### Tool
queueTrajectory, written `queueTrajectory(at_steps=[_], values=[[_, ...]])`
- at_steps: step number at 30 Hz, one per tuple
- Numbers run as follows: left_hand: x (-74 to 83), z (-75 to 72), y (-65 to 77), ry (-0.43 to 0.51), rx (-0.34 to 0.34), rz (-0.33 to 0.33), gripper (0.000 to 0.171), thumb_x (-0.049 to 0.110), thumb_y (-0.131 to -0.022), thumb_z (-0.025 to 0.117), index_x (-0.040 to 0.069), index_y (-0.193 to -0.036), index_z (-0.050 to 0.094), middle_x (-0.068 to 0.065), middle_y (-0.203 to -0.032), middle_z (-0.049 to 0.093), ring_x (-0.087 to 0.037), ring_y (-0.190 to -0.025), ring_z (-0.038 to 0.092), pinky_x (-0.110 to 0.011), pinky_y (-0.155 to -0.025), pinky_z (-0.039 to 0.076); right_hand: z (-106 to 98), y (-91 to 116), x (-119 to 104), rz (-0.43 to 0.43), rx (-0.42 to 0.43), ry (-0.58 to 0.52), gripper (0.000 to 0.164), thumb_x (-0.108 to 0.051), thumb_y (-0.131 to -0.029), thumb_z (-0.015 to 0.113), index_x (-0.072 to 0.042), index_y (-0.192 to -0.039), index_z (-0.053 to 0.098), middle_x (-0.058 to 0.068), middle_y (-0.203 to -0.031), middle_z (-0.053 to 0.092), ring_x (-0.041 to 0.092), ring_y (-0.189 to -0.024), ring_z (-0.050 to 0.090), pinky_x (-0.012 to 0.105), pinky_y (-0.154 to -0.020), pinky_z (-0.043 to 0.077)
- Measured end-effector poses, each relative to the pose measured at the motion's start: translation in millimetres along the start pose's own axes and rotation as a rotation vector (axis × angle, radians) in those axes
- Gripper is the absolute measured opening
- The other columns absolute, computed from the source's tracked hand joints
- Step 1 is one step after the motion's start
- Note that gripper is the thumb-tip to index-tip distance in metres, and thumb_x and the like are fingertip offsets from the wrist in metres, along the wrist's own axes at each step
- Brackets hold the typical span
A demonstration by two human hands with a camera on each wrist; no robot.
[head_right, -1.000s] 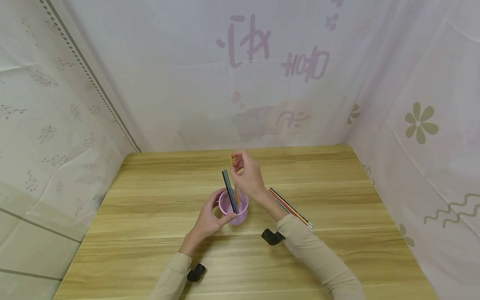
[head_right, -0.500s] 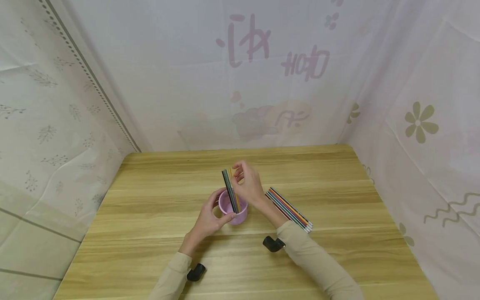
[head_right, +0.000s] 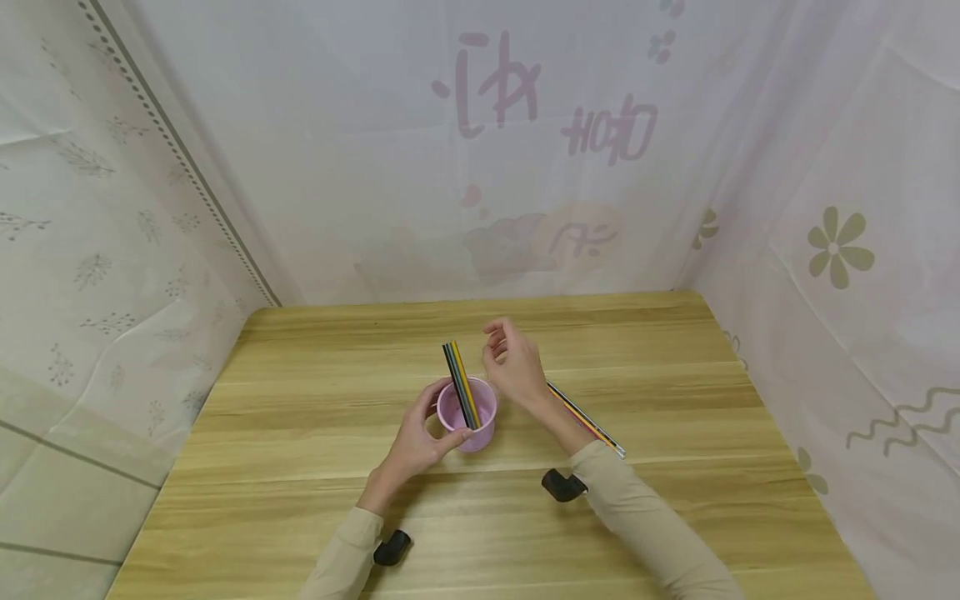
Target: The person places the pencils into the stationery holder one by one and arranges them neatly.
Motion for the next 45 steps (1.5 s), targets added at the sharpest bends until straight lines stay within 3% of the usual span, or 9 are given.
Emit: queueTrajectory(at_steps=[13,21,29,34,39,45], values=[[3.6,0.1,0.3,-0.018,-0.001,0.021,0.083,0.023,-0.078,0.089,0.014,-0.148,0.045,-0.007,-0.141,0.057,-0.027,-0.128,0.058,-0.046,-0.107,0.053,-32.9,-4.9,31.5,0.087,0.012,0.066,0.028,0.0,-0.091,0.059,-0.001,-0.119,0.059,0.013,-0.098,0.066,0.023,-0.084,0.065,0.019,-0.068,0.057],[-0.6,-0.1,1.3,-0.013,-0.014,-0.024,0.085,0.024,-0.077,0.09,0.014,-0.149,0.045,-0.005,-0.143,0.056,-0.025,-0.131,0.056,-0.045,-0.109,0.051,-40.8,-3.8,52.4,0.157,0.0,0.111,0.028,-0.001,-0.09,0.06,-0.004,-0.118,0.06,0.013,-0.098,0.066,0.024,-0.084,0.065,0.022,-0.068,0.056],[-2.2,1.1,-2.1,-0.002,-0.003,-0.004,0.083,0.024,-0.078,0.09,0.015,-0.148,0.046,-0.006,-0.142,0.057,-0.025,-0.13,0.056,-0.047,-0.108,0.051,-47.7,-0.3,76.2,0.209,-0.038,0.116,0.029,-0.004,-0.092,0.06,-0.005,-0.121,0.06,0.014,-0.1,0.065,0.026,-0.088,0.066,0.026,-0.069,0.055],[-0.5,1.5,-3.8,0.02,0.002,0.008,0.084,0.017,-0.077,0.09,0.009,-0.148,0.046,-0.012,-0.142,0.057,-0.032,-0.13,0.057,-0.053,-0.108,0.05,-52.1,2.7,86.0,0.21,-0.066,0.128,0.03,-0.001,-0.091,0.061,0.0,-0.121,0.06,0.018,-0.1,0.066,0.029,-0.088,0.067,0.028,-0.073,0.057],[11.1,0.9,-3.7,0.018,0.0,0.003,0.085,0.009,-0.076,0.088,-0.002,-0.147,0.044,-0.022,-0.141,0.056,-0.04,-0.13,0.055,-0.059,-0.107,0.049,-54.5,8.1,97.1,0.204,-0.101,0.165,0.031,0.001,-0.089,0.063,0.008,-0.119,0.06,0.022,-0.098,0.067,0.031,-0.086,0.068,0.037,-0.076,0.06],[1.3,1.8,-2.0,0.013,0.0,0.004,0.084,0.019,-0.077,0.09,0.012,-0.148,0.046,-0.009,-0.141,0.057,-0.03,-0.129,0.057,-0.052,-0.107,0.051,-55.5,17.7,112.0,0.217,-0.15,0.193,0.029,0.0,-0.087,0.063,0.009,-0.114,0.061,0.022,-0.097,0.068,0.032,-0.086,0.068,0.043,-0.077,0.06]])
Point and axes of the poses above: each hand's wrist, its own y-axis away from the middle knuckle, its own z-axis out of the palm, x = y × z, the point moved 8 cm from there along -y, towards the middle knuckle
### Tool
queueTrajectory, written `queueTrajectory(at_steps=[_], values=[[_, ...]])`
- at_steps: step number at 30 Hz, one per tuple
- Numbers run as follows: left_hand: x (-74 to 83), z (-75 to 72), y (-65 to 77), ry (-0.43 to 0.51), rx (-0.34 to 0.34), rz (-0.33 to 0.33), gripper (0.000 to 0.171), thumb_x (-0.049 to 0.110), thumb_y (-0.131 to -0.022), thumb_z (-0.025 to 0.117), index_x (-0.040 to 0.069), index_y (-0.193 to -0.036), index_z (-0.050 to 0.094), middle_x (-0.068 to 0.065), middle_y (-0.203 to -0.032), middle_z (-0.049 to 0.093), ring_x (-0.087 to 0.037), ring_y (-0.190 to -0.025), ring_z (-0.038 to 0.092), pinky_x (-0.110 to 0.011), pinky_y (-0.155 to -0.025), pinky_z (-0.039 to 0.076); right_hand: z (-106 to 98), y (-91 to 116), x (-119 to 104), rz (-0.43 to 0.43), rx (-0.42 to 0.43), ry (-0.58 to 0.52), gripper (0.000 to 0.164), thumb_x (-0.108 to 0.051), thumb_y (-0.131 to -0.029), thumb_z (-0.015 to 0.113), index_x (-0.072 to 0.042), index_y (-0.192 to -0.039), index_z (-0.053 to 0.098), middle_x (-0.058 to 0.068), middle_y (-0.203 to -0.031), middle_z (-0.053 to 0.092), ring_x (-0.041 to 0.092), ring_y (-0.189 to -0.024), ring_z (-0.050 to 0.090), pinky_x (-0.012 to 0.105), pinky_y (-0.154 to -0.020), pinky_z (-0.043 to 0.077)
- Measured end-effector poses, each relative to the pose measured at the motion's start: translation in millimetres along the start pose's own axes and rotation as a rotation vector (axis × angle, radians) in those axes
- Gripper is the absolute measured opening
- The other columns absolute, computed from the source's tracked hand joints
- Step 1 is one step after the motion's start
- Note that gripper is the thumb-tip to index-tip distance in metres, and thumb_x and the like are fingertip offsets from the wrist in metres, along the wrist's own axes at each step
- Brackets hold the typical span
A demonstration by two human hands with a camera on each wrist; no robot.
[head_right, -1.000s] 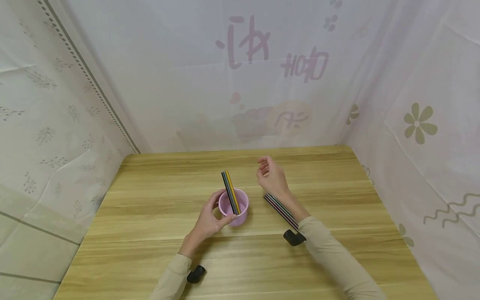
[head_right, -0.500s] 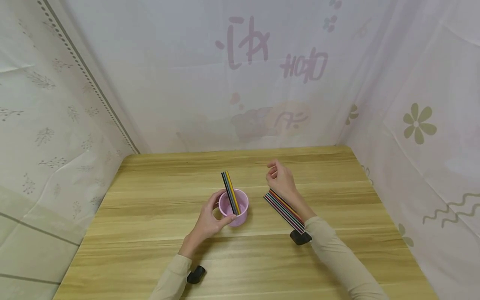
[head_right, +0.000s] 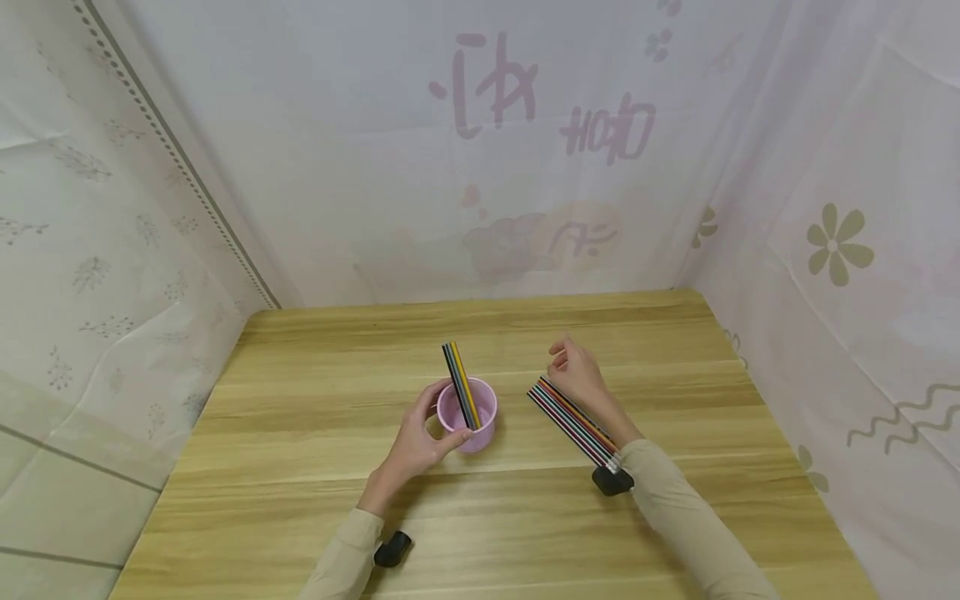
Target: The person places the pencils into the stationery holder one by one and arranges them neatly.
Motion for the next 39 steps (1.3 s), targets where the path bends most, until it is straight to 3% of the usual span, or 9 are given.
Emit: queueTrajectory(at_steps=[9,21,32,39], values=[[-0.8,-1.2,0.3,-0.018,-0.008,-0.004,0.082,0.024,-0.078,0.089,0.017,-0.148,0.046,-0.004,-0.142,0.057,-0.025,-0.129,0.057,-0.046,-0.108,0.052,13.4,6.3,28.9,-0.013,-0.068,0.099,0.019,0.001,-0.085,0.066,0.005,-0.104,0.064,0.017,-0.09,0.068,0.027,-0.082,0.065,0.037,-0.071,0.057],[0.3,0.6,-2.0,0.0,-0.007,-0.001,0.085,0.007,-0.076,0.087,-0.004,-0.147,0.043,-0.024,-0.14,0.055,-0.041,-0.129,0.055,-0.059,-0.107,0.049,17.7,9.4,33.2,0.039,-0.123,0.174,0.023,0.001,-0.086,0.064,0.003,-0.109,0.063,0.01,-0.087,0.062,0.019,-0.074,0.056,0.028,-0.063,0.048],[1.2,-1.3,-0.5,0.011,0.003,0.012,0.083,0.018,-0.077,0.09,0.012,-0.148,0.046,-0.01,-0.14,0.058,-0.029,-0.129,0.057,-0.05,-0.108,0.051,23.0,6.8,26.2,0.004,-0.146,0.301,0.023,0.002,-0.085,0.064,0.002,-0.107,0.064,0.007,-0.082,0.059,0.018,-0.069,0.051,0.028,-0.059,0.043],[1.9,-1.4,0.0,-0.008,-0.008,0.009,0.082,0.023,-0.078,0.089,0.014,-0.148,0.046,-0.007,-0.14,0.058,-0.026,-0.128,0.057,-0.046,-0.107,0.053,24.4,2.7,21.2,-0.02,-0.172,0.368,0.023,0.003,-0.086,0.064,0.002,-0.109,0.063,0.011,-0.086,0.064,0.02,-0.072,0.055,0.031,-0.061,0.048]])
Point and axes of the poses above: each hand's wrist, its own y-axis away from the middle knuckle, its own z-axis out of the palm, x = y × z, the point moved 8 cm from there along -y, towards the middle knuckle
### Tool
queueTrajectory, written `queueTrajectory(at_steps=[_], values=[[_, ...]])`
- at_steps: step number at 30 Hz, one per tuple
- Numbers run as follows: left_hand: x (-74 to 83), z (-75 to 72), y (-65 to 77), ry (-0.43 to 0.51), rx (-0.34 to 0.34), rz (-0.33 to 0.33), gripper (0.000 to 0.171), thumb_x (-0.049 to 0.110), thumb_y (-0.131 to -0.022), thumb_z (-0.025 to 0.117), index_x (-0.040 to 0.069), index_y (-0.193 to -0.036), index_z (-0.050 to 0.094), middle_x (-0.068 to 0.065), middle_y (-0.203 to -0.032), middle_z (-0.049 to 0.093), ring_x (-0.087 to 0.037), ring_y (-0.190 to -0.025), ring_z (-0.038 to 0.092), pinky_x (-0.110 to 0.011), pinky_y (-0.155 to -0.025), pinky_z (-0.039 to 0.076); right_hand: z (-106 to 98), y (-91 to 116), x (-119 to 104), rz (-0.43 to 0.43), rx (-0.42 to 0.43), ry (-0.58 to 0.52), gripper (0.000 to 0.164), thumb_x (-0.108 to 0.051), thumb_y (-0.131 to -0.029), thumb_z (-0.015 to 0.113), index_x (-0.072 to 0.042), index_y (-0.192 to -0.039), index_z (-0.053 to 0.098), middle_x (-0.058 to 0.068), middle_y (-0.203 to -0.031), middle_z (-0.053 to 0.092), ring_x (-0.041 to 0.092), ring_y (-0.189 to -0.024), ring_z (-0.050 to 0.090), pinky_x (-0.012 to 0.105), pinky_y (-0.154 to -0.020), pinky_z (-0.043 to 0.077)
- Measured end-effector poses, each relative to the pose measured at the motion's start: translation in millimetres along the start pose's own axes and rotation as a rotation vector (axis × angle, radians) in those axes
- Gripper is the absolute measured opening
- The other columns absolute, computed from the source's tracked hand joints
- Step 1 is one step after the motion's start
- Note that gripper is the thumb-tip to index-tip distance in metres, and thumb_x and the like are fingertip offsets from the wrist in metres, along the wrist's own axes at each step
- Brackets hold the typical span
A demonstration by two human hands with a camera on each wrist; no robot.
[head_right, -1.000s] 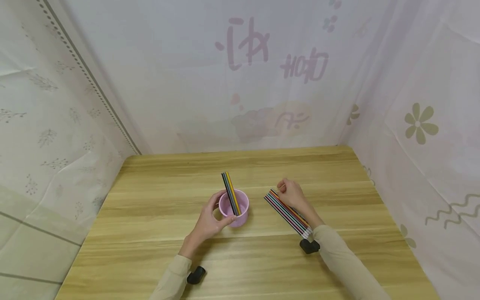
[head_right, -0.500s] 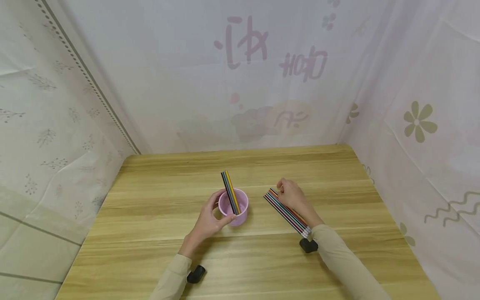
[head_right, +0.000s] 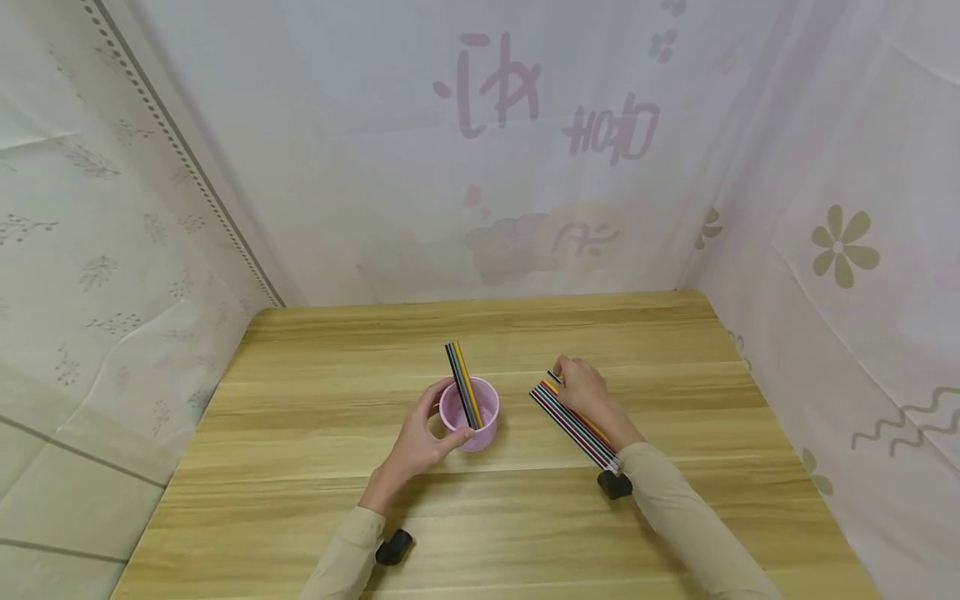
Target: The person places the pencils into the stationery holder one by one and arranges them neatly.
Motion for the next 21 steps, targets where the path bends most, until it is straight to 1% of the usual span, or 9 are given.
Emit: queueTrajectory(at_steps=[4,7,11,13,18,21], values=[[-1.1,0.2,0.2,-0.009,-0.005,-0.023,0.083,0.024,-0.078,0.089,0.015,-0.148,0.046,-0.005,-0.142,0.058,-0.024,-0.13,0.056,-0.044,-0.108,0.052,0.6,-2.1,-3.6,-0.033,-0.009,0.053,0.024,0.003,-0.087,0.064,0.001,-0.111,0.063,0.011,-0.089,0.066,0.019,-0.073,0.056,0.031,-0.061,0.05],[-0.4,-0.1,0.0,0.0,-0.004,-0.017,0.082,0.023,-0.078,0.089,0.015,-0.148,0.046,-0.006,-0.141,0.058,-0.025,-0.129,0.057,-0.047,-0.108,0.051,0.0,-4.0,-6.3,-0.059,-0.003,0.064,0.024,0.004,-0.087,0.064,0.001,-0.111,0.062,0.012,-0.091,0.067,0.02,-0.076,0.056,0.032,-0.062,0.051],[1.3,-0.5,-0.1,0.011,-0.006,0.002,0.081,0.021,-0.079,0.088,0.013,-0.148,0.046,-0.008,-0.14,0.058,-0.028,-0.129,0.057,-0.053,-0.107,0.051,-5.6,-7.4,-12.0,-0.075,0.018,0.027,0.025,0.005,-0.087,0.063,0.002,-0.112,0.061,0.015,-0.092,0.065,0.022,-0.076,0.056,0.032,-0.061,0.051],[1.5,-0.6,0.1,0.011,-0.008,0.002,0.081,0.021,-0.079,0.088,0.014,-0.148,0.046,-0.007,-0.14,0.058,-0.029,-0.129,0.057,-0.053,-0.107,0.051,-10.5,-9.1,-16.2,-0.067,0.025,-0.004,0.026,0.004,-0.088,0.062,0.001,-0.114,0.061,0.015,-0.092,0.064,0.022,-0.075,0.056,0.031,-0.061,0.05],[0.3,-0.7,0.2,0.01,-0.008,-0.011,0.082,0.022,-0.079,0.089,0.014,-0.148,0.046,-0.006,-0.141,0.058,-0.028,-0.13,0.056,-0.054,-0.108,0.05,-26.7,-14.2,-34.8,-0.106,0.067,-0.043,0.027,0.002,-0.089,0.061,0.001,-0.116,0.062,0.016,-0.092,0.066,0.024,-0.076,0.059,0.033,-0.061,0.051],[-0.7,-0.7,0.2,0.009,-0.007,-0.015,0.081,0.022,-0.079,0.088,0.014,-0.148,0.046,-0.007,-0.141,0.057,-0.027,-0.13,0.056,-0.053,-0.108,0.05,-35.6,-18.4,-47.2,-0.148,0.106,-0.055,0.026,0.002,-0.09,0.059,0.002,-0.116,0.062,0.015,-0.091,0.067,0.022,-0.075,0.061,0.031,-0.06,0.05]])
Point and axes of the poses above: each hand's wrist, its own y-axis away from the middle knuckle, its own z-axis out of the palm, x = y × z, the point moved 8 cm from there along -y, towards the middle knuckle
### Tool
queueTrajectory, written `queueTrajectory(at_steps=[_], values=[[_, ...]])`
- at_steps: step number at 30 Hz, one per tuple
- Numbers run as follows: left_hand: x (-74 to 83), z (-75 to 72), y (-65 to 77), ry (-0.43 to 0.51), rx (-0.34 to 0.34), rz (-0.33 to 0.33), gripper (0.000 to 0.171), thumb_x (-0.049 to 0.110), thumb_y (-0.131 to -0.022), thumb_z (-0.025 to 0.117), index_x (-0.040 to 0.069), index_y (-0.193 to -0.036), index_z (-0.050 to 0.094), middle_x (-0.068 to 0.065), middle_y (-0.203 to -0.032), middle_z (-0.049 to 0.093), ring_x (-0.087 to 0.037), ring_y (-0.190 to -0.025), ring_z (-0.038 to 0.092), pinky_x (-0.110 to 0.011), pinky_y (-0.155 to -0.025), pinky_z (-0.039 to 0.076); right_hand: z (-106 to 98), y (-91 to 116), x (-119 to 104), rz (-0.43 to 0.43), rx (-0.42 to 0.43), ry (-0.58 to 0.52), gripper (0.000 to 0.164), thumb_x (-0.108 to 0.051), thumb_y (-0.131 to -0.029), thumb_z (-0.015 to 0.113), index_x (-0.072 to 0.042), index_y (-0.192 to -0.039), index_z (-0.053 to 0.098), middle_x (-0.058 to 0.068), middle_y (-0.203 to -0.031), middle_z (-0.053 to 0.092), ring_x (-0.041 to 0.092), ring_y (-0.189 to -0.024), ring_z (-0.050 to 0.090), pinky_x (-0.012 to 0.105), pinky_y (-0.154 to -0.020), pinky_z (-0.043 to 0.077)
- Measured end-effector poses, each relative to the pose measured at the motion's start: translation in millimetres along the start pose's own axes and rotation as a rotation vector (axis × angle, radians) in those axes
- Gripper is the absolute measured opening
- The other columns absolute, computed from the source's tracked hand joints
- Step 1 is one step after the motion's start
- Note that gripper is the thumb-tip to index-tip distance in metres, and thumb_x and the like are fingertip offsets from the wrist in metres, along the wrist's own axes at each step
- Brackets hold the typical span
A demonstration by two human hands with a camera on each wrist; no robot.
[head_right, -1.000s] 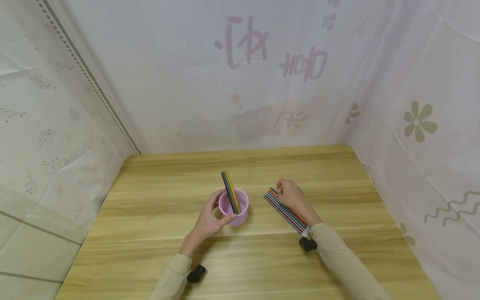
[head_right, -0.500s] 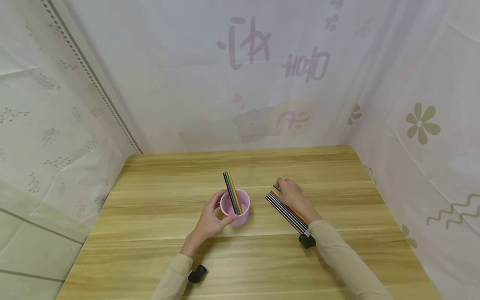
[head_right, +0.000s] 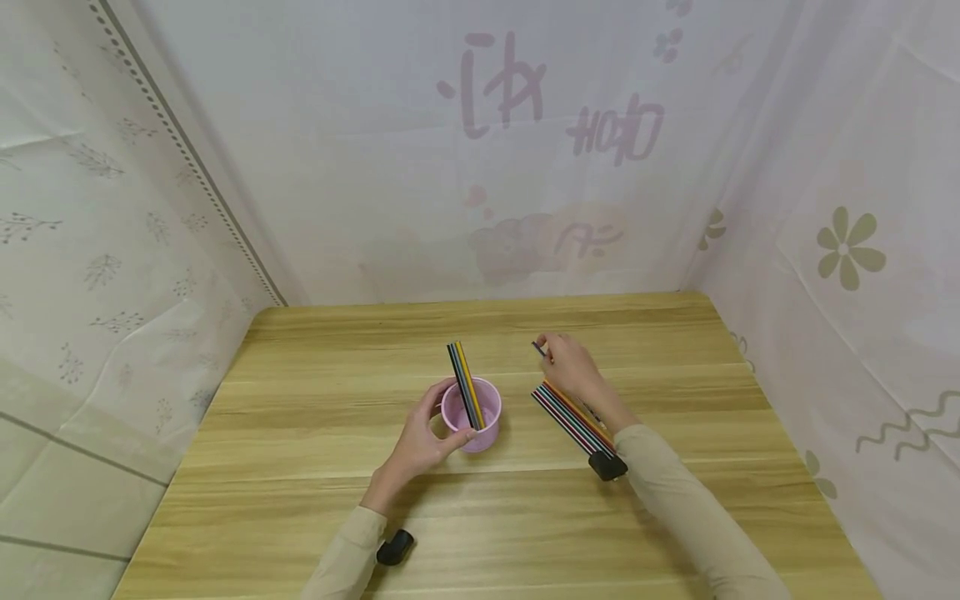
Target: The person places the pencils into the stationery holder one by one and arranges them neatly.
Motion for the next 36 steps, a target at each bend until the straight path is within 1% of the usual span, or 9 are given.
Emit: queueTrajectory(at_steps=[3,6,12,16,20,23,28,33,36], values=[[-0.7,0.1,0.1,-0.007,0.0,-0.002,0.082,0.022,-0.079,0.088,0.013,-0.148,0.046,-0.007,-0.141,0.057,-0.027,-0.13,0.056,-0.052,-0.108,0.05,-8.2,-5.5,-12.0,-0.04,0.045,-0.027,0.027,0.001,-0.089,0.059,0.004,-0.116,0.062,0.013,-0.087,0.068,0.019,-0.07,0.06,0.028,-0.057,0.048],[0.0,0.1,0.0,-0.011,0.0,0.005,0.082,0.022,-0.079,0.088,0.013,-0.148,0.046,-0.007,-0.141,0.057,-0.028,-0.13,0.057,-0.052,-0.108,0.051,-17.7,-9.4,-23.3,-0.062,0.093,-0.054,0.028,0.001,-0.088,0.058,0.004,-0.116,0.062,0.011,-0.084,0.066,0.019,-0.067,0.06,0.028,-0.057,0.047],[-0.6,0.5,-0.2,-0.02,-0.003,0.006,0.082,0.023,-0.079,0.088,0.015,-0.148,0.045,-0.006,-0.141,0.057,-0.026,-0.13,0.057,-0.049,-0.108,0.051,-36.2,-15.0,-45.4,-0.068,0.158,-0.123,0.03,0.0,-0.088,0.057,0.003,-0.118,0.061,0.013,-0.085,0.066,0.024,-0.075,0.067,0.033,-0.064,0.056],[0.0,0.6,-0.7,-0.016,-0.002,0.016,0.082,0.023,-0.079,0.088,0.015,-0.148,0.045,-0.006,-0.14,0.058,-0.026,-0.128,0.057,-0.05,-0.108,0.051,-48.0,-17.2,-60.4,-0.074,0.197,-0.166,0.033,-0.001,-0.088,0.056,0.002,-0.121,0.06,0.015,-0.089,0.066,0.027,-0.078,0.068,0.039,-0.068,0.058],[-0.3,0.1,-0.6,-0.02,0.001,0.024,0.082,0.022,-0.079,0.089,0.015,-0.148,0.045,-0.006,-0.14,0.058,-0.027,-0.127,0.058,-0.049,-0.107,0.052,-56.6,-18.9,-72.2,-0.068,0.22,-0.205,0.036,-0.001,-0.089,0.056,-0.001,-0.125,0.057,0.016,-0.093,0.066,0.028,-0.081,0.068,0.04,-0.071,0.059],[-1.1,0.0,-0.5,-0.026,0.001,0.015,0.082,0.023,-0.079,0.089,0.015,-0.148,0.045,-0.006,-0.14,0.058,-0.026,-0.128,0.058,-0.047,-0.108,0.052,-62.9,-20.1,-80.5,-0.063,0.241,-0.26,0.036,-0.002,-0.091,0.056,-0.002,-0.126,0.056,0.015,-0.094,0.065,0.028,-0.082,0.068,0.036,-0.069,0.058],[-2.0,0.2,-0.8,-0.042,-0.002,-0.004,0.082,0.023,-0.078,0.089,0.015,-0.148,0.045,-0.006,-0.141,0.057,-0.024,-0.13,0.057,-0.043,-0.109,0.052,-73.5,-21.6,-97.4,-0.072,0.289,-0.363,0.035,-0.001,-0.092,0.057,-0.002,-0.127,0.056,0.013,-0.094,0.062,0.026,-0.08,0.065,0.024,-0.06,0.055],[0.2,-0.3,-1.0,-0.037,-0.002,0.004,0.082,0.021,-0.078,0.089,0.012,-0.147,0.045,-0.008,-0.14,0.058,-0.026,-0.128,0.058,-0.044,-0.108,0.052,-80.9,-23.0,-116.0,-0.099,0.351,-0.428,0.033,0.0,-0.092,0.058,-0.003,-0.125,0.057,0.012,-0.093,0.061,0.024,-0.079,0.064,0.016,-0.059,0.052],[0.8,-0.1,-1.2,-0.031,-0.002,0.012,0.082,0.02,-0.078,0.089,0.011,-0.147,0.046,-0.008,-0.139,0.058,-0.029,-0.127,0.058,-0.046,-0.107,0.053,-83.6,-23.1,-124.5,-0.118,0.399,-0.447,0.034,0.001,-0.092,0.058,-0.003,-0.125,0.057,0.012,-0.093,0.062,0.023,-0.08,0.064,0.015,-0.06,0.053]])
Point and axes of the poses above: each hand's wrist, its own y-axis away from the middle knuckle, its own z-axis out of the palm, x = y × z, the point moved 8 cm from there along -y, towards the middle knuckle
